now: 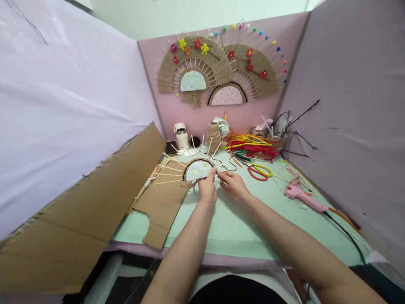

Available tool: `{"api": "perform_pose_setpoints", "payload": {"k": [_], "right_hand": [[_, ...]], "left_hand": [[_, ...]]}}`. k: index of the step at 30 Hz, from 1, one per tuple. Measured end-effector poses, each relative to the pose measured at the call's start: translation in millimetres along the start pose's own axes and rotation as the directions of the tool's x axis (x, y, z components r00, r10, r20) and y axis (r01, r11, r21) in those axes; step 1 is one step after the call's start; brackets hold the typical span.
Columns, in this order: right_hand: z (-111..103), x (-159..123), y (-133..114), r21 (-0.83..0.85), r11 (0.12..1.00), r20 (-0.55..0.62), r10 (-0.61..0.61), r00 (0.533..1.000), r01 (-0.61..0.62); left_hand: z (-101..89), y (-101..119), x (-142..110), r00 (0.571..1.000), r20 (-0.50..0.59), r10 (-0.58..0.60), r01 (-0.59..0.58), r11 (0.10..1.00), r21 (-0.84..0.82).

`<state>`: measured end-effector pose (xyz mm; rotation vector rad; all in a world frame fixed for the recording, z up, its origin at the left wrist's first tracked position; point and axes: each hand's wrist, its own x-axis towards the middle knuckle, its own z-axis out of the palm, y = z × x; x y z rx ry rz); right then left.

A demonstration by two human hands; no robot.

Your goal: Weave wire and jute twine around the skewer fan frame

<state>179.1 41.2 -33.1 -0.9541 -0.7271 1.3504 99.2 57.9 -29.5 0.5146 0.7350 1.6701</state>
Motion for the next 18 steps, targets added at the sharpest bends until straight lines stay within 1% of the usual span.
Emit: {"api": "perform_pose_setpoints", "payload": {"k": [4,7,11,18], "right_hand": [[2.7,-2.6,-0.8,0.030,1.000,-0.001,-0.002,1.000,0.002],[4.8,-3.2,-0.3,0.048,0.999,-0.006,-0.008,1.000,0.009],[5.1,-0.7,3.4,0.068,0.995,-0.028,-0.065,0.998,0.067],[-5.2,11.9,13.1,-0.066,0.981,-0.058,-0.187,0.981,0.183]], "left_hand": [[1.4,0.9,-3.9,1.000,-0.013,-0.022,0.022,1.000,-0.010],[1.8,1.6,-5.5,0.997,-0.031,-0.076,0.075,0.997,-0.034],[2.1,2.1,-4.4,0.989,-0.026,-0.147,0.144,0.986,-0.082],[1.4,2.3,-4.2,0.979,0.019,-0.202,0.202,0.972,-0.117]]}}
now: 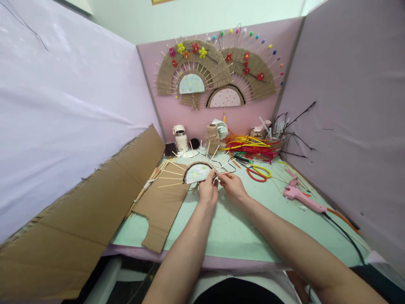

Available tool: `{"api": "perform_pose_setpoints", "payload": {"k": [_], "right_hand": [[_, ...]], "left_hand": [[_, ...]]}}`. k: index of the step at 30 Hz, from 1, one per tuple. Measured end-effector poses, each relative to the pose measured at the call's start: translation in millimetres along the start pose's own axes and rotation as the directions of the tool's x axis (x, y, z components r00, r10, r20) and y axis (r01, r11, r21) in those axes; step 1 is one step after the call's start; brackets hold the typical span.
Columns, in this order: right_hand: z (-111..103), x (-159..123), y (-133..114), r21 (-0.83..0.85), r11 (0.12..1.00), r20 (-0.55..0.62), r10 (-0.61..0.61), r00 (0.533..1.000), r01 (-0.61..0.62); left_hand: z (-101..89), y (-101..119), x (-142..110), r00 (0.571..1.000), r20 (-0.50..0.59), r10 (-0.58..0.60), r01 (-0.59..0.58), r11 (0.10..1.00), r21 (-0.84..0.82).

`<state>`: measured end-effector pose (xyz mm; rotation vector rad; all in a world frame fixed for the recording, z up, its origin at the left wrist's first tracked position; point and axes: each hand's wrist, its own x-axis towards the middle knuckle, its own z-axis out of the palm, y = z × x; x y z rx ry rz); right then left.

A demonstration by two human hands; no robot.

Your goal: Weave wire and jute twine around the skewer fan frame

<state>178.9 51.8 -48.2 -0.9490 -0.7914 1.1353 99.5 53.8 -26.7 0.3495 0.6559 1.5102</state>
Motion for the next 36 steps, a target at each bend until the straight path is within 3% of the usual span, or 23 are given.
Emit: {"api": "perform_pose_setpoints", "payload": {"k": [11,15,18,20,22,24,27,30,33,36], "right_hand": [[-5.0,3.4,2.9,-0.110,0.988,0.019,-0.105,0.994,0.106],[-5.3,1.3,-4.9,-0.269,0.957,0.051,-0.103,0.993,0.113],[-9.2,3.9,-14.3,-0.425,0.890,0.166,-0.100,0.981,0.163],[-14.1,8.5,-19.7,-0.498,0.834,0.182,-0.167,0.969,0.238],[-19.6,14.2,-24.0,-0.525,0.794,0.126,-0.283,0.951,0.306],[-23.9,18.7,-27.3,-0.478,0.809,0.098,-0.338,0.936,0.342],[-26.2,20.4,-31.7,-0.301,0.900,0.224,-0.253,0.941,0.314],[-27.0,18.0,-37.2,-0.196,0.966,0.400,-0.080,0.913,0.171],[-32.8,17.3,-45.9,-0.276,0.955,0.462,0.029,0.886,0.113],[-45.2,19.6,-57.4,-0.363,0.920,0.422,0.022,0.906,0.147]], "left_hand": [[-0.7,9.2,-1.2,0.989,0.116,-0.089,0.081,0.994,0.067],[-0.1,14.2,-0.7,0.990,0.121,-0.069,0.060,0.995,0.073],[0.7,19.1,0.0,0.990,0.125,-0.067,0.058,0.996,0.073],[0.7,22.0,0.4,0.989,0.125,-0.082,0.073,0.994,0.077],[0.5,23.8,0.2,0.985,0.132,-0.107,0.096,0.992,0.085],[0.5,24.6,-0.9,0.978,0.157,-0.141,0.127,0.987,0.097],[1.5,25.1,-4.8,0.952,0.218,-0.214,0.189,0.973,0.130],[2.9,26.1,-9.4,0.920,0.277,-0.278,0.237,0.956,0.170],[3.4,28.5,-11.2,0.904,0.307,-0.298,0.247,0.949,0.195],[1.6,30.9,-8.3,0.911,0.300,-0.283,0.231,0.953,0.199]]}}
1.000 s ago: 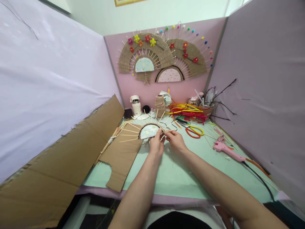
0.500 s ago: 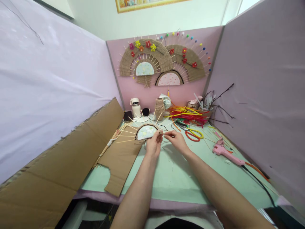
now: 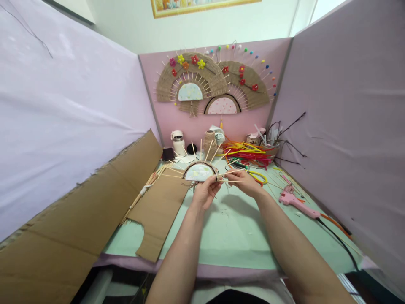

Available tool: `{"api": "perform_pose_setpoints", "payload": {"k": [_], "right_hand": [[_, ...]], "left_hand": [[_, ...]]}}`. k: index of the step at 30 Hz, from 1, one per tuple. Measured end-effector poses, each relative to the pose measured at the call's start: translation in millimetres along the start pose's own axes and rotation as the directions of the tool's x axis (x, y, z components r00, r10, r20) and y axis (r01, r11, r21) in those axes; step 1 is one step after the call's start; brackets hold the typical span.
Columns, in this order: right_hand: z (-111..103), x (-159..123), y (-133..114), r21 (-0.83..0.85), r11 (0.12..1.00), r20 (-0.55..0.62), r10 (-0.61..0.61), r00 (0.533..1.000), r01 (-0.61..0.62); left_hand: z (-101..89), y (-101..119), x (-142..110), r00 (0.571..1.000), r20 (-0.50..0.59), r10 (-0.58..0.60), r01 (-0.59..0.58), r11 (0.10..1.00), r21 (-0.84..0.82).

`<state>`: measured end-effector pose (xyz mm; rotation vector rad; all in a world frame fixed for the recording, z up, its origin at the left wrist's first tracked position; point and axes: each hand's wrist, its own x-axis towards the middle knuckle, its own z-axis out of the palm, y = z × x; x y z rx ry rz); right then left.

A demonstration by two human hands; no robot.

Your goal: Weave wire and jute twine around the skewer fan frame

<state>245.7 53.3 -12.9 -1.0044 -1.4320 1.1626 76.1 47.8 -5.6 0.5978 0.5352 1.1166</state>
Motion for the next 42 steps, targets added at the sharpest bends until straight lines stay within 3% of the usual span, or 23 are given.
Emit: {"api": "perform_pose_setpoints", "payload": {"k": [6,13,18,23,28,42], "right_hand": [[-27.1,-7.4,-11.1,0.078,0.997,-0.114,-0.003,0.993,0.012],[-29.0,-8.0,-20.4,0.224,0.961,-0.321,-0.083,0.943,0.161],[-32.8,0.5,-9.9,0.221,0.963,-0.420,-0.047,0.906,0.153],[-33.8,3.9,-1.4,0.043,0.996,-0.393,-0.053,0.918,0.076],[-24.9,-0.5,-8.4,-0.189,0.982,-0.361,-0.085,0.929,0.016],[-19.5,-0.3,-8.5,-0.282,0.957,-0.293,-0.153,0.944,0.068]], "left_hand": [[-9.3,3.6,7.5,0.998,-0.060,0.024,-0.025,1.000,-0.007],[-10.3,5.7,9.1,0.995,-0.098,-0.006,0.006,1.000,0.001],[-9.7,5.8,6.4,0.993,-0.043,-0.111,0.112,0.993,0.026],[-9.5,7.1,3.9,0.981,0.014,-0.194,0.193,0.981,0.029],[-6.7,7.7,1.2,0.974,0.038,-0.224,0.224,0.975,0.012],[-8.1,9.5,2.4,0.962,0.091,-0.259,0.266,0.961,-0.074]]}}
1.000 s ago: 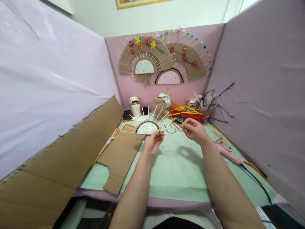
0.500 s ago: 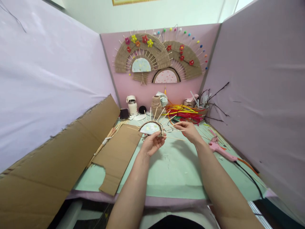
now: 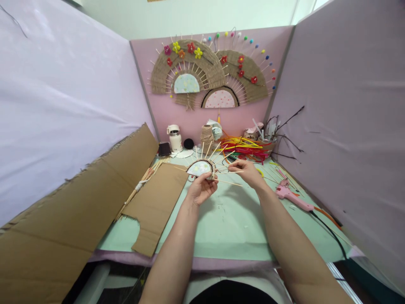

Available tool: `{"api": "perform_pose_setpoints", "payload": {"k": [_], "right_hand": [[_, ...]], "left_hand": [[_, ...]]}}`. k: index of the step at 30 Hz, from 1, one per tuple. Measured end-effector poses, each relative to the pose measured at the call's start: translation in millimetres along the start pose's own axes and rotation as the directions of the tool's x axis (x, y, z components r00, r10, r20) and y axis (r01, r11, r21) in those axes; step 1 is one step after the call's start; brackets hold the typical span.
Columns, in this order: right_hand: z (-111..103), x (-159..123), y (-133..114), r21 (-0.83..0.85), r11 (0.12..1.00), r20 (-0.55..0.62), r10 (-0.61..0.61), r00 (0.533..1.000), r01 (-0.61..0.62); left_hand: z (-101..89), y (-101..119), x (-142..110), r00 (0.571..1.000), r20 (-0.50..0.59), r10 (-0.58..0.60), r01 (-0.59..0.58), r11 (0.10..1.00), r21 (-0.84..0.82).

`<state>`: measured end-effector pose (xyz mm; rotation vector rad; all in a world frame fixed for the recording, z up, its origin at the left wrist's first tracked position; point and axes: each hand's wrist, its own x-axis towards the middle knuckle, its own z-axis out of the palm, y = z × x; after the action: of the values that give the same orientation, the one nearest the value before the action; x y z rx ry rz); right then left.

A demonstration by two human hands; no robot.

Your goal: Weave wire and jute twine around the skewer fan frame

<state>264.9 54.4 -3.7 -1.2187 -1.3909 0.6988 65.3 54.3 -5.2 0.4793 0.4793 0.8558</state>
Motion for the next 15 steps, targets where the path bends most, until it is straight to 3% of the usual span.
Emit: {"api": "perform_pose_setpoints", "payload": {"k": [5,9,15], "right_hand": [[7.7,1.5,5.2,-0.103,0.989,-0.096,-0.114,0.989,0.104],[15.3,1.9,9.1,-0.174,0.962,-0.243,-0.249,0.938,0.210],[19.2,1.0,12.2,-0.200,0.953,-0.307,-0.283,0.909,0.229]], "left_hand": [[0.4,-3.2,0.1,0.999,0.018,-0.035,0.035,0.999,0.029],[2.7,-9.2,-0.8,0.997,0.033,-0.075,0.073,0.995,0.073],[4.2,-11.4,-0.5,0.997,0.045,-0.059,0.054,0.993,0.105]]}}
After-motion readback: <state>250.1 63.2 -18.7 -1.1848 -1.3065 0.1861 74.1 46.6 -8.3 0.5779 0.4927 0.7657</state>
